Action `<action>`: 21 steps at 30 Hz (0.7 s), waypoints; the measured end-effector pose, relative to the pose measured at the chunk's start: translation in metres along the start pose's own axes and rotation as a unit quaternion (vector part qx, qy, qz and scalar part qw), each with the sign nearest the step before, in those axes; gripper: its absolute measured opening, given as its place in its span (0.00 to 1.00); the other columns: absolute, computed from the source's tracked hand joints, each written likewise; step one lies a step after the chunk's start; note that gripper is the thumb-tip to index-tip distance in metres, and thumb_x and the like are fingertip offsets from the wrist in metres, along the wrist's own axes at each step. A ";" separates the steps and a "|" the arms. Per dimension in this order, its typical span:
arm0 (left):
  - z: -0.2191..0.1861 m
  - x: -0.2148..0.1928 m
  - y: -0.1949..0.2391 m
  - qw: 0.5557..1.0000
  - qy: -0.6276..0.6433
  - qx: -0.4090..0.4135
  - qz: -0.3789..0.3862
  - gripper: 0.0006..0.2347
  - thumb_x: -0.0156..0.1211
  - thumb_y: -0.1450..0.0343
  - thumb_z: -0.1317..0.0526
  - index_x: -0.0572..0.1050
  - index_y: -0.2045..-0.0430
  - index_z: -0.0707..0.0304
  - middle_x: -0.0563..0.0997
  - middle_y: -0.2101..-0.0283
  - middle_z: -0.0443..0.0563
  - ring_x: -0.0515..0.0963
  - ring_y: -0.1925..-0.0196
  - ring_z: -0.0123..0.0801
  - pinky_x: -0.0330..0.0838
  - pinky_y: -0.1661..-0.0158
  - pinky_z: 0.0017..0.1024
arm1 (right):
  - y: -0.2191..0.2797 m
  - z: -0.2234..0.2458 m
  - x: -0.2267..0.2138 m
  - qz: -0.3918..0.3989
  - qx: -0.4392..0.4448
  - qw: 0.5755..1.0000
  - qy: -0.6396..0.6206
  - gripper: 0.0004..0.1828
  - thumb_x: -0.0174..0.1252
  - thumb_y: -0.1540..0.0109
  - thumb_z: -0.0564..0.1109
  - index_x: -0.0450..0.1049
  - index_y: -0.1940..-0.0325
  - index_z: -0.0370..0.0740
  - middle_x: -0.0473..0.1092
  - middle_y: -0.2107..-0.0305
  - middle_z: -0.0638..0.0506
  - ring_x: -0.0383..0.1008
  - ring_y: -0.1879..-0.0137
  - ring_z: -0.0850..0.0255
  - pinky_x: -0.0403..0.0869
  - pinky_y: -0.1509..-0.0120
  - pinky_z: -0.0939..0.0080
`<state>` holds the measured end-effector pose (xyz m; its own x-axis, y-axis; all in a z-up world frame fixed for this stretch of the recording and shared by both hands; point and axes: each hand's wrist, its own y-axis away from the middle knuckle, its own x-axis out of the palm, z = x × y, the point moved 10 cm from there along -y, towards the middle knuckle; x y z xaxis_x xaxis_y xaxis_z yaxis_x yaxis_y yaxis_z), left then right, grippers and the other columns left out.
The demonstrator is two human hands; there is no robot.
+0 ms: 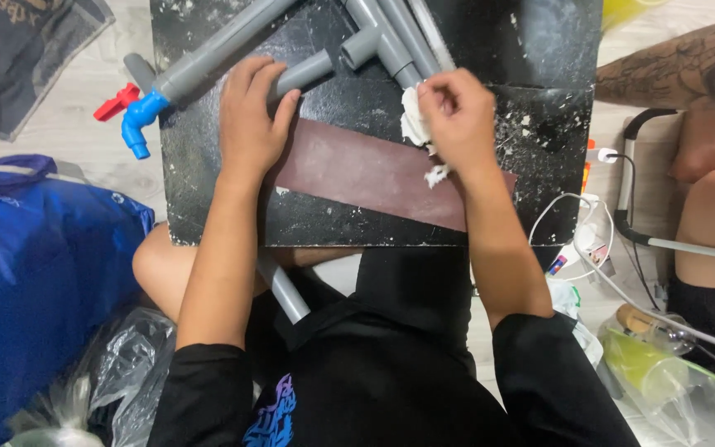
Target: The person sits on the floor and sands the ends of gray PVC pipes using a piece of sandpaper placed on a black table. They hold the pipes with one hand and rub them against the sandpaper with the other, occasionally wiping the surface with a white cloth.
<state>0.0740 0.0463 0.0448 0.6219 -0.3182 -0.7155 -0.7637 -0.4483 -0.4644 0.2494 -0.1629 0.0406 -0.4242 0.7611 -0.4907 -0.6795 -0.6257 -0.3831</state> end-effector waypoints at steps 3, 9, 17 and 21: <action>0.002 0.000 0.000 1.000 0.007 0.005 -0.009 0.13 0.67 0.29 0.65 0.76 0.52 0.69 0.74 0.46 0.58 0.75 0.46 0.51 0.69 0.44 0.42 | -0.006 0.005 -0.009 0.012 0.002 1.000 -0.029 0.01 0.61 0.34 0.32 0.76 0.60 0.30 0.70 0.71 0.48 0.65 0.70 0.64 0.65 0.69 0.67; 0.003 0.001 0.000 1.000 0.008 0.005 -0.009 0.14 0.69 0.29 0.65 0.76 0.51 0.67 0.73 0.45 0.55 0.75 0.44 0.48 0.68 0.43 0.41 | -0.009 0.055 -0.049 -0.029 -0.058 0.998 0.019 0.03 0.61 0.31 0.31 0.75 0.59 0.26 0.65 0.67 0.46 0.61 0.65 0.60 0.63 0.60 0.62; 0.001 -0.002 0.000 1.000 0.002 0.001 -0.007 0.13 0.69 0.29 0.64 0.77 0.51 0.65 0.74 0.46 0.53 0.75 0.44 0.46 0.68 0.42 0.40 | 0.005 0.036 -0.015 0.060 -0.020 0.985 0.162 0.20 0.65 0.36 0.42 0.73 0.41 0.37 0.65 0.43 0.44 0.65 0.40 0.48 0.58 0.34 0.49; 0.004 -0.002 0.000 1.000 -0.002 -0.006 -0.006 0.14 0.69 0.29 0.65 0.77 0.51 0.66 0.74 0.45 0.53 0.75 0.43 0.47 0.68 0.42 0.40 | -0.009 0.040 -0.006 0.064 -0.039 0.986 0.152 0.14 0.63 0.34 0.42 0.75 0.45 0.37 0.67 0.45 0.46 0.67 0.41 0.50 0.58 0.35 0.50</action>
<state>0.0725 0.0498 0.0441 0.6294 -0.3091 -0.7130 -0.7548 -0.4612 -0.4664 0.2338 -0.1552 0.0787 -0.2971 0.5960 -0.7460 -0.5785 -0.7339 -0.3560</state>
